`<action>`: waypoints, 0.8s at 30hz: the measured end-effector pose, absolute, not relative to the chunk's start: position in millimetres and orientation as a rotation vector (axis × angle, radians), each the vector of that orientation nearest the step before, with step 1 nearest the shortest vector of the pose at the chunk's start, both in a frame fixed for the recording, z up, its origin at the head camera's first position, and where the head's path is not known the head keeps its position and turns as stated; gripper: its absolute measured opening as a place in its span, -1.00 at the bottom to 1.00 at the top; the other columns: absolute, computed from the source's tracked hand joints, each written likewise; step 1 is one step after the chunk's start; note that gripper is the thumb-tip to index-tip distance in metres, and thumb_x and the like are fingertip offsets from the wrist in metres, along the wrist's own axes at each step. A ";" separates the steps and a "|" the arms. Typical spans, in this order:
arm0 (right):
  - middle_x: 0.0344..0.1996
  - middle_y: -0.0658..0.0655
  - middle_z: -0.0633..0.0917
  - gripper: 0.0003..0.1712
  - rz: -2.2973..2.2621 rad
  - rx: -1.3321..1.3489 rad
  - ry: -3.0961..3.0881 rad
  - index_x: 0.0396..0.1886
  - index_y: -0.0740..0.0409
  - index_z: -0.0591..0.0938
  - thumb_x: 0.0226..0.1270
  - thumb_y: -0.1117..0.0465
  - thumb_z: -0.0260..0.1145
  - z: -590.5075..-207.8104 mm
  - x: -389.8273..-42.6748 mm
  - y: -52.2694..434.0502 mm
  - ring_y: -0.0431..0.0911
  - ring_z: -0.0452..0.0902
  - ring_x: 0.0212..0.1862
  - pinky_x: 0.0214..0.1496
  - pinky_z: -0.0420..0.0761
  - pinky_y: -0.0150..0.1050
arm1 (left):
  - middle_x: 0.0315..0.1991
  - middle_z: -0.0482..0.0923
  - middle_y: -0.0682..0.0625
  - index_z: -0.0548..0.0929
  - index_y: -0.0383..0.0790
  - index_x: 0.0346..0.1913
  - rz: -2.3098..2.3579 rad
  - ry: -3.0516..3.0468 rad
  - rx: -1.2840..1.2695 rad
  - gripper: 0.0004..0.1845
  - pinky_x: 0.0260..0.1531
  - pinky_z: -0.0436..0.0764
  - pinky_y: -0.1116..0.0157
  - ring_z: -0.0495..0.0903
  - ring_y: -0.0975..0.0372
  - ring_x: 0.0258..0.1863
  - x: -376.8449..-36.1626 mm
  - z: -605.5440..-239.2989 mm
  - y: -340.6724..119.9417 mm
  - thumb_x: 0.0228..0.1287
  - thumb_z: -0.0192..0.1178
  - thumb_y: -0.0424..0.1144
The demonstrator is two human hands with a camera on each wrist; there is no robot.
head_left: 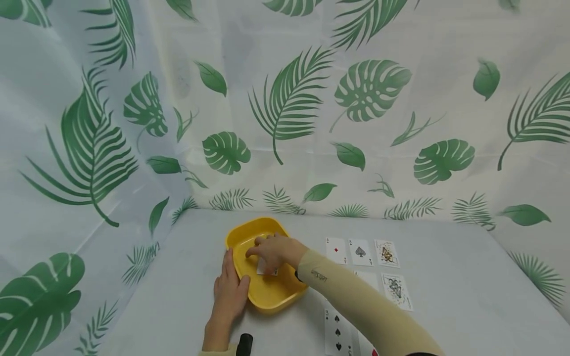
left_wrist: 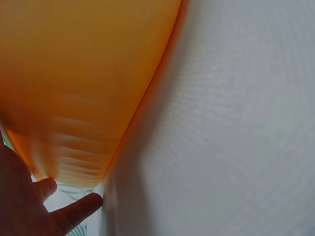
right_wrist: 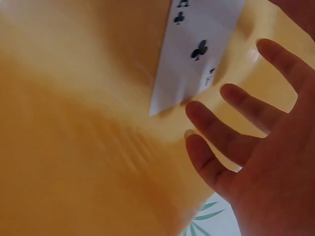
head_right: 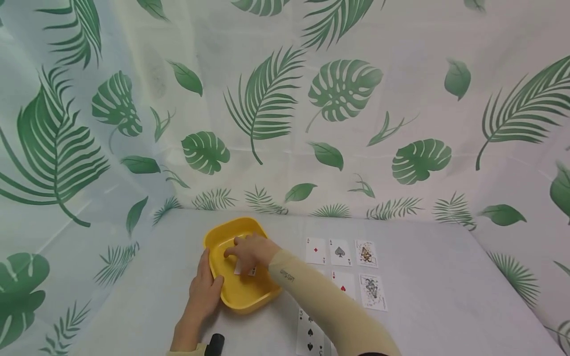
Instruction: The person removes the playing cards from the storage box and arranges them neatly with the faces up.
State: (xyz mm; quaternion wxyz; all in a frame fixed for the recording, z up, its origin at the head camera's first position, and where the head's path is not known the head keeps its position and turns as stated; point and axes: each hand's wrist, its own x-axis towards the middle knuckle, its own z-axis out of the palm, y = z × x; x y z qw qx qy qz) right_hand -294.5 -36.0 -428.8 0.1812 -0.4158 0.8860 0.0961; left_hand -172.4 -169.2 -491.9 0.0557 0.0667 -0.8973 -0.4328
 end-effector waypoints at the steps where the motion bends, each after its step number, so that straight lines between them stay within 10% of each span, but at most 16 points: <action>1: 0.36 -0.02 0.40 -0.22 0.270 -1.145 2.502 0.42 -0.48 0.41 0.20 -0.19 0.47 -429.5 -295.1 -35.6 0.05 0.43 0.20 0.31 0.38 0.04 | 0.60 -0.13 -0.27 -0.18 -0.26 0.62 -1.317 -2.723 0.207 -0.15 0.37 -0.12 -0.33 0.08 -0.22 0.49 -172.2 -491.6 -169.0 0.38 -0.01 -0.29; 24: 0.12 0.09 0.45 -0.22 0.143 -0.855 2.504 0.29 -0.46 0.46 0.04 -0.13 0.59 -431.8 -305.6 -37.5 0.05 0.40 0.01 0.13 0.53 0.06 | 0.62 -0.17 -0.19 -0.20 -0.23 0.63 -1.330 -2.730 0.240 -0.13 0.41 -0.15 -0.28 0.02 -0.14 0.53 -174.5 -492.8 -170.7 0.39 -0.01 -0.26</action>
